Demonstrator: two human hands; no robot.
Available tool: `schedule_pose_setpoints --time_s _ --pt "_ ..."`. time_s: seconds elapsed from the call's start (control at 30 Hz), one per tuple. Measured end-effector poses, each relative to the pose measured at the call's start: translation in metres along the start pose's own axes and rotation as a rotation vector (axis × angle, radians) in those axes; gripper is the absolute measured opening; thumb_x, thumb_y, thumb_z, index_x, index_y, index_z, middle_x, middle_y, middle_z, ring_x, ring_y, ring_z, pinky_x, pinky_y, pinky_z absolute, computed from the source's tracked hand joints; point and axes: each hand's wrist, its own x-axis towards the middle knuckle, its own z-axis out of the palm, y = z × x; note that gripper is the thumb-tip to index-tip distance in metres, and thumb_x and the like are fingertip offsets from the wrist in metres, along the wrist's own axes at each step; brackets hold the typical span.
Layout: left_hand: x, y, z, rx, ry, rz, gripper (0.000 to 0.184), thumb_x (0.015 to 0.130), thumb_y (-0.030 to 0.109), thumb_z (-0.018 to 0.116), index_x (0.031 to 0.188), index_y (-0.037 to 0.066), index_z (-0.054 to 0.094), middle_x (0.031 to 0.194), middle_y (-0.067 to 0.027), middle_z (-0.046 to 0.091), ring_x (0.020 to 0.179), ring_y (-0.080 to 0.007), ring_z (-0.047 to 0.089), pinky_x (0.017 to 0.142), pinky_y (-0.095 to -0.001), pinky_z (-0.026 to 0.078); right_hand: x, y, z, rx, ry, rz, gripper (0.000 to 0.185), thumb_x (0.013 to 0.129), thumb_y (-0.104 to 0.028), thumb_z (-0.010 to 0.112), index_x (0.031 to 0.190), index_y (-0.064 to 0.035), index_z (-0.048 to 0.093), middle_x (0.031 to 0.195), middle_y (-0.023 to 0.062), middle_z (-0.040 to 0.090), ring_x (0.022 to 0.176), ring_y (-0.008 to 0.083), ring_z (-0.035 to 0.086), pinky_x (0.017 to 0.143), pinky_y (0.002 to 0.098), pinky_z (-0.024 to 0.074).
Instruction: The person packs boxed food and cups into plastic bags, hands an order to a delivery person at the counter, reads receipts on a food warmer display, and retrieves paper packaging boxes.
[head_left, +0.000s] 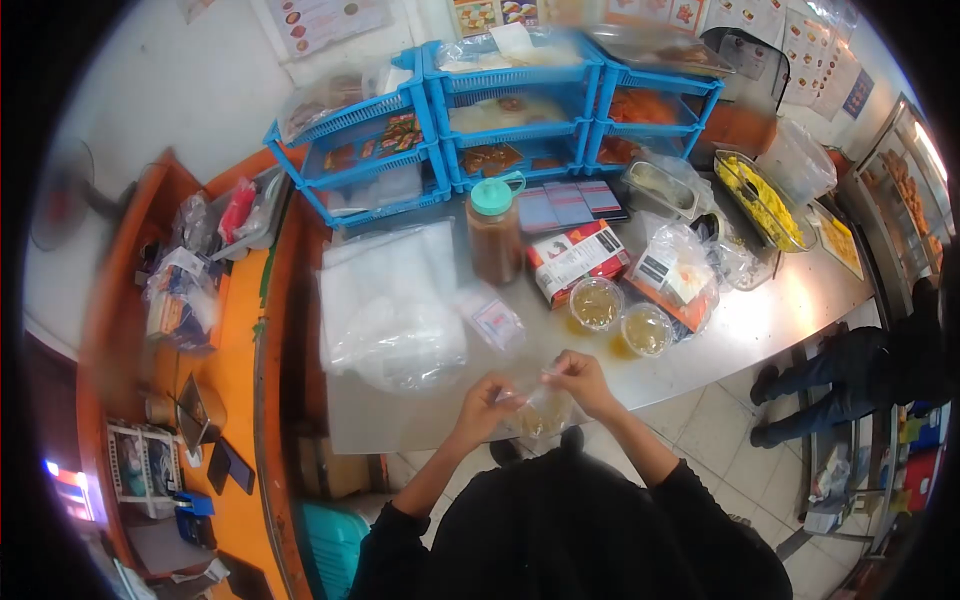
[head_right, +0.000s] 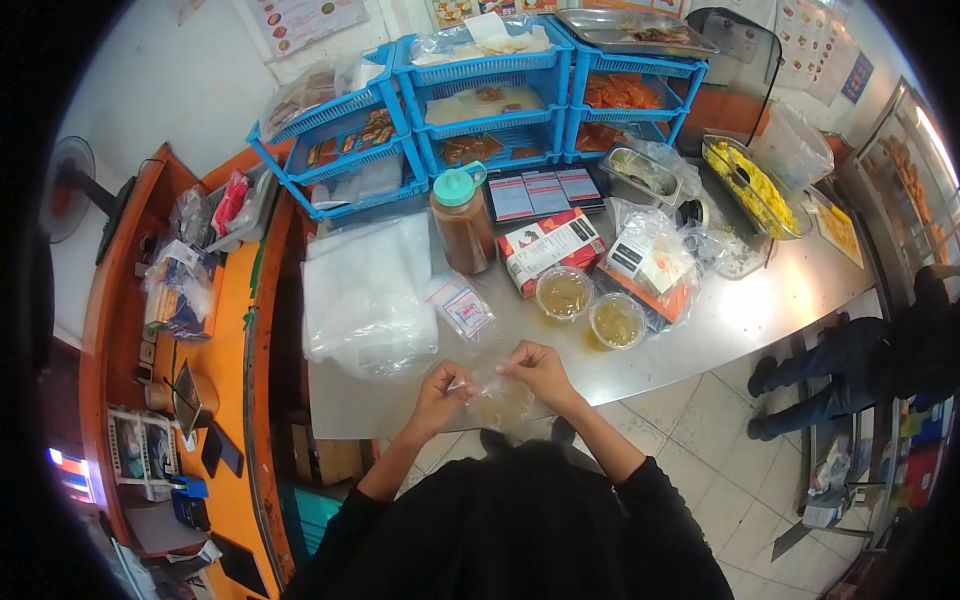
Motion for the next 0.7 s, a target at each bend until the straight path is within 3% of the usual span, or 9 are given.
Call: schedule_pose_setpoints --time_s 0.1,0.17,0.23,0.3,0.37,0.47,0.57,0.63,0.7 --pt "0.002 -0.004 0.000 -0.028 -0.006 0.094 0.016 0.072 -0.001 0.058 0.077 0.007 0.046 0.074 0.0009 0.046 0.071 -0.0074 0.047 0.063 -0.0212 0.040 0.004 0.009 0.006 0.153 0.027 -0.107 0.016 0.073 -0.004 0.060 0.067 -0.0073 0.045 0.065 -0.0030 0.049 0.062 0.0036 0.047 0.054 0.0178 0.0383" --pt "0.004 -0.015 -0.003 -0.113 0.035 0.058 0.013 0.078 0.007 0.053 0.078 0.009 0.041 0.072 0.0006 0.044 0.069 -0.0072 0.043 0.060 -0.0188 0.036 0.000 0.008 0.005 0.107 0.032 0.013 0.017 0.075 -0.007 0.059 0.071 -0.0105 0.044 0.066 -0.0047 0.045 0.062 0.0030 0.044 0.054 0.0176 0.0362" --pt "0.004 -0.019 -0.004 -0.271 0.018 0.072 0.011 0.075 0.002 0.052 0.081 0.010 0.046 0.073 0.0022 0.042 0.065 -0.0060 0.041 0.056 -0.0193 0.034 -0.005 0.001 0.017 0.121 0.034 0.004 0.013 0.077 -0.007 0.057 0.074 -0.0112 0.045 0.066 -0.0028 0.048 0.060 0.0047 0.046 0.053 0.0184 0.0383" --pt "0.004 -0.012 0.001 -0.495 0.121 -0.005 0.018 0.076 0.004 0.052 0.090 0.011 0.044 0.072 0.0032 0.042 0.065 -0.0060 0.041 0.055 -0.0187 0.035 0.000 0.009 0.016 0.119 -0.052 -0.162 0.013 0.078 -0.010 0.056 0.074 -0.0103 0.044 0.067 -0.0039 0.046 0.063 0.0038 0.045 0.056 0.0186 0.0379" --pt "0.005 -0.003 0.005 -0.607 0.210 -0.024 0.028 0.076 0.005 0.052 0.100 0.011 0.040 0.074 0.0022 0.043 0.064 -0.0067 0.042 0.055 -0.0182 0.035 -0.005 -0.003 0.016 0.102 -0.084 -0.144 0.013 0.078 -0.010 0.057 0.074 -0.0090 0.045 0.069 -0.0042 0.045 0.067 0.0032 0.045 0.059 0.0190 0.0375" --pt "0.004 -0.014 0.001 -0.599 0.112 -0.048 0.036 0.076 0.005 0.053 0.108 0.010 0.036 0.081 -0.0009 0.048 0.064 -0.0058 0.042 0.055 -0.0179 0.036 -0.003 0.003 0.027 0.155 -0.002 -0.332 0.014 0.076 -0.008 0.058 0.073 -0.0071 0.045 0.068 -0.0040 0.047 0.065 0.0028 0.045 0.057 0.0197 0.0372" --pt "0.005 -0.005 0.011 -0.405 0.165 -0.047 0.031 0.076 0.006 0.054 0.104 0.005 0.041 0.087 -0.0047 0.052 0.070 -0.0081 0.046 0.061 -0.0195 0.039 -0.005 -0.002 0.028 0.131 0.042 -0.391 0.014 0.075 -0.008 0.060 0.073 -0.0065 0.046 0.067 -0.0036 0.048 0.063 0.0028 0.045 0.055 0.0199 0.0373" --pt "0.005 0.004 0.024 0.279 0.159 0.200 0.024 0.077 0.010 0.056 0.098 0.001 0.049 0.091 -0.0074 0.054 0.076 -0.0130 0.049 0.067 -0.0235 0.041 -0.011 -0.012 0.031 0.115 0.070 -0.402 0.015 0.074 -0.008 0.061 0.073 -0.0063 0.047 0.066 -0.0034 0.048 0.062 0.0029 0.045 0.054 0.0198 0.0372" --pt "0.009 0.002 0.023 0.382 0.124 0.229 0.025 0.077 0.011 0.056 0.098 -0.001 0.050 0.092 -0.0086 0.055 0.079 -0.0162 0.052 0.069 -0.0254 0.042 -0.017 -0.017 0.032 -0.032 0.063 -0.411 0.016 0.073 -0.010 0.062 0.072 -0.0060 0.047 0.066 -0.0030 0.049 0.062 0.0028 0.044 0.055 0.0191 0.0365"
